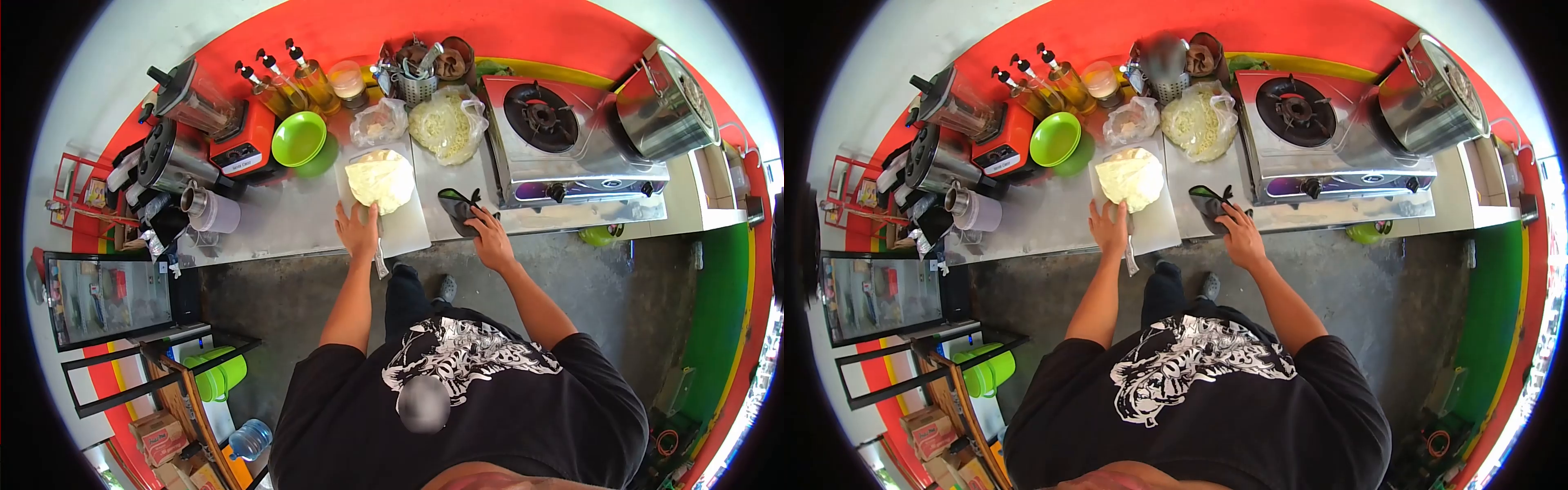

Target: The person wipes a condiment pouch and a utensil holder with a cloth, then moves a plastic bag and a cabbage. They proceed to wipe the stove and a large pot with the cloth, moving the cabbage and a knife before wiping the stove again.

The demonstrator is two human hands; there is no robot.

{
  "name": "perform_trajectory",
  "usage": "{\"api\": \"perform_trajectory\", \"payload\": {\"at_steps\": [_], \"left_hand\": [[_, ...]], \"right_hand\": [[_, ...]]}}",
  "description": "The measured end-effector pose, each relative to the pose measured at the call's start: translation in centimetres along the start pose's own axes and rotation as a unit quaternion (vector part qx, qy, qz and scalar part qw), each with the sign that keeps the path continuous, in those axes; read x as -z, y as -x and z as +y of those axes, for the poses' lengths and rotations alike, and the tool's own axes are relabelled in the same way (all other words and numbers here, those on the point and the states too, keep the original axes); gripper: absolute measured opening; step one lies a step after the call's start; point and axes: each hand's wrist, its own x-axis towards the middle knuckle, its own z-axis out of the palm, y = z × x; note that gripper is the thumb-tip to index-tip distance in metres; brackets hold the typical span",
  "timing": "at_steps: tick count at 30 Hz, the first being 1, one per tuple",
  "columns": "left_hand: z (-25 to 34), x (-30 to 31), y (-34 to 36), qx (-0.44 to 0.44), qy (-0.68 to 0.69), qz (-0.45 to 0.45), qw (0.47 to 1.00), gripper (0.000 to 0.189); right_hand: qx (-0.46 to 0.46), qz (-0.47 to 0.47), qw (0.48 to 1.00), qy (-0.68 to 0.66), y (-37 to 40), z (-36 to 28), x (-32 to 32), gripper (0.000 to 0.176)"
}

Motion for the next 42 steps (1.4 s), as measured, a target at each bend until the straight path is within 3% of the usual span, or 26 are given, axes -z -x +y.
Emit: {"api": "perform_trajectory", "payload": {"at_steps": [4,10,20,23,30,32,35,42], "left_hand": [[1.2,-1.4,0.7,-0.037,-0.019,0.029,0.999,0.065],[3.8,-2.4,2.9,-0.058,0.005,-0.022,0.998,0.064],[9.7,-6.9,5.1,-0.104,0.026,-0.079,0.991,0.080],[11.8,-8.4,5.1,-0.120,0.047,-0.078,0.989,0.083],[11.6,-9.5,4.6,-0.126,0.039,-0.087,0.987,0.083],[11.2,-9.6,4.7,-0.141,0.068,-0.041,0.987,0.073],[10.8,-9.4,4.5,-0.140,0.118,-0.050,0.982,0.078],[12.9,-6.0,2.7,-0.190,0.170,-0.111,0.961,0.090]], "right_hand": [[-0.028,0.043,0.998,-0.027,0.7,1.0,0.4,0.042],[-0.053,0.095,0.993,-0.049,1.6,0.7,0.5,0.041],[-0.083,0.096,0.989,-0.077,1.9,-1.2,0.4,0.046],[-0.109,0.146,0.982,-0.054,2.0,-0.9,-0.4,0.051],[-0.149,0.133,0.978,-0.055,1.5,-0.2,-0.2,0.051],[-0.159,0.136,0.976,-0.060,1.8,-0.6,-0.2,0.051],[-0.181,0.157,0.967,-0.087,1.8,-1.1,-0.3,0.050],[-0.190,0.311,0.921,-0.138,0.8,-3.9,5.0,0.038]]}}
